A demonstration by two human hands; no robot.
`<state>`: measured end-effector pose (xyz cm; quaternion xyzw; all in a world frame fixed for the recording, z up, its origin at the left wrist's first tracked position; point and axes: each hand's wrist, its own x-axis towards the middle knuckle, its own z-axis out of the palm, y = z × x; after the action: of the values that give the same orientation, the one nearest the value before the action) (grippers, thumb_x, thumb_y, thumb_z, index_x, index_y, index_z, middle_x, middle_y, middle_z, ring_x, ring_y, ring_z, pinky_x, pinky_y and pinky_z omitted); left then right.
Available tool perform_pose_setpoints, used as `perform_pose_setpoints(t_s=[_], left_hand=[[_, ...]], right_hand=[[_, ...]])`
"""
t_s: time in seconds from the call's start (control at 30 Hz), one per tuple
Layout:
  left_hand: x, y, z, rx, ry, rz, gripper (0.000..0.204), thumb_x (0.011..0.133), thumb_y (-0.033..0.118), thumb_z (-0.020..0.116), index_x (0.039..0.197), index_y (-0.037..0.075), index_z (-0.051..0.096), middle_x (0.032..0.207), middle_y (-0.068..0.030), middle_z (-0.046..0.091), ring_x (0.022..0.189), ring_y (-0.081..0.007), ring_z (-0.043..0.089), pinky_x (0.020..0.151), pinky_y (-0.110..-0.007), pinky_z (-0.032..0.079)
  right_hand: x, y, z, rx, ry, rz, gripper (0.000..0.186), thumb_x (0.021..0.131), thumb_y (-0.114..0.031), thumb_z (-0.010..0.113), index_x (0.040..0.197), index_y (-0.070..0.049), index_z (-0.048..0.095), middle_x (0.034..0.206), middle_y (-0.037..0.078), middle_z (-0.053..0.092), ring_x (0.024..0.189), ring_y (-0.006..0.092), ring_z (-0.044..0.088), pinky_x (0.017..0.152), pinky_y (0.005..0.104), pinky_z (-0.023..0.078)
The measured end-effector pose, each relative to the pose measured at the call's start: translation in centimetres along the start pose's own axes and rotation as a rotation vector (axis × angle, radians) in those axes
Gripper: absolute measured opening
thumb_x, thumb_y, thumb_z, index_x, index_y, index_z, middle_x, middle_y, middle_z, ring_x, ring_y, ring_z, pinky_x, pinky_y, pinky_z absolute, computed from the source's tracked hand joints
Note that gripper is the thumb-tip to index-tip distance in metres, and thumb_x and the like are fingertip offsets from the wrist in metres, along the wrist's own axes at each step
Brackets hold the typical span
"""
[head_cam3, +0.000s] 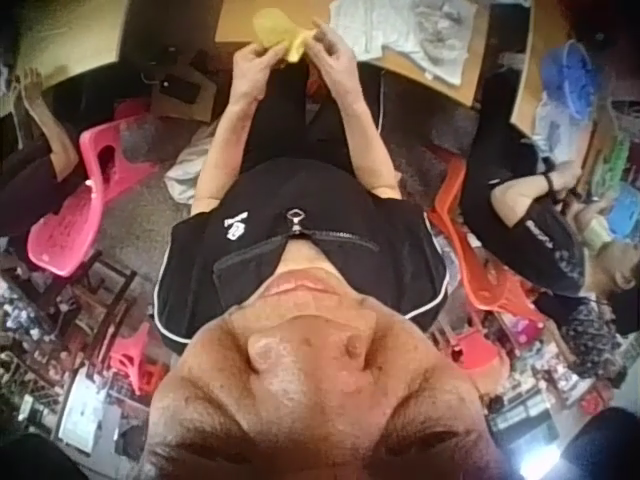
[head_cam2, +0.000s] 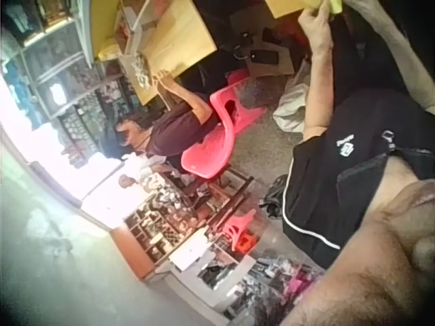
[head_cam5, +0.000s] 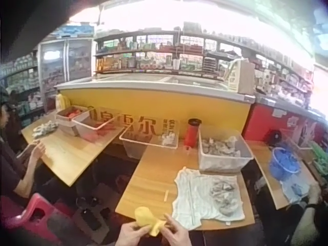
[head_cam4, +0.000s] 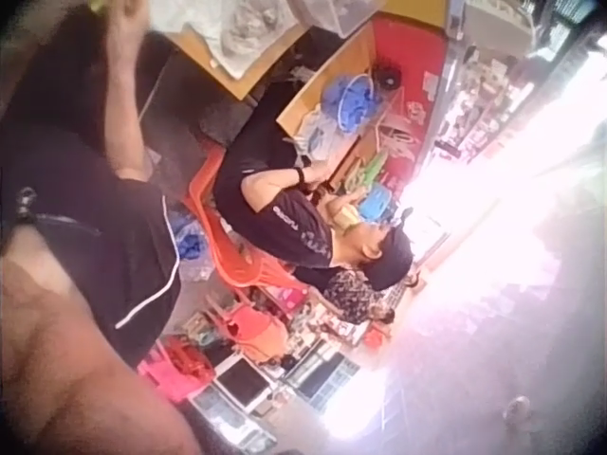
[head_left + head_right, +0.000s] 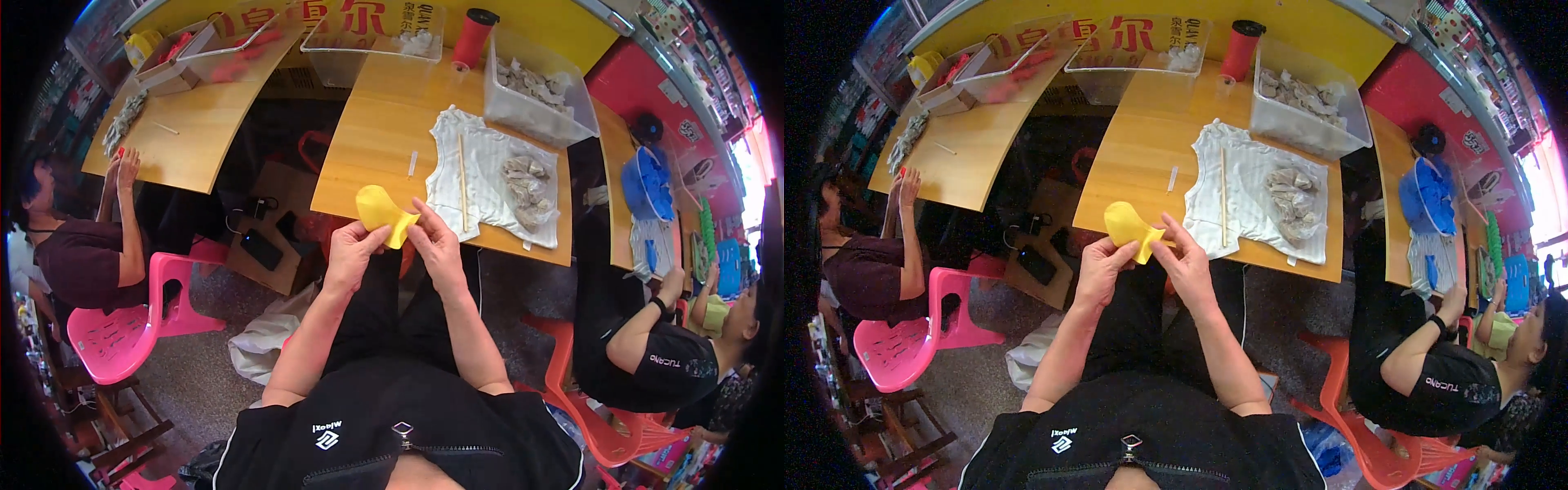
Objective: Assembling small yellow craft shoes by fitting material over a form and stuffing it.
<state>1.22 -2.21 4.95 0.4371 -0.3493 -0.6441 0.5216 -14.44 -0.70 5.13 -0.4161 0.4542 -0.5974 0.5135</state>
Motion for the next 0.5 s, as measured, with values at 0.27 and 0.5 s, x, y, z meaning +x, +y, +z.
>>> perform_pose_setpoints(t_s=[0.27,0.5], left_hand=[[-0.5,0.4,0.2,0.266,-0.081,-0.050,0.013,0.083,0.011,0.068,0.087,-0.001,0.069,0.075,-0.0022,0.066,0.065,-0.0050,0.057,0.060,-0.020,0.044],[-0.6,1.1,-0.1,-0.071,-0.057,-0.213,0.020,0.085,0.014,0.067,0.099,0.000,0.064,0.081,-0.0034,0.066,0.068,-0.0076,0.061,0.062,-0.021,0.050]], right_hand=[[0.2,-2.5,-0.7,0.268,-0.175,0.252,0.059,0.085,-0.006,0.063,0.137,0.001,0.036,0.103,0.011,0.062,0.091,0.0138,0.059,0.083,0.0255,0.047],[0.3,-1.6,-0.7,-0.003,-0.008,0.149,0.048,0.083,-0.002,0.065,0.127,0.001,0.047,0.090,0.007,0.064,0.081,0.0096,0.060,0.074,0.0225,0.048]])
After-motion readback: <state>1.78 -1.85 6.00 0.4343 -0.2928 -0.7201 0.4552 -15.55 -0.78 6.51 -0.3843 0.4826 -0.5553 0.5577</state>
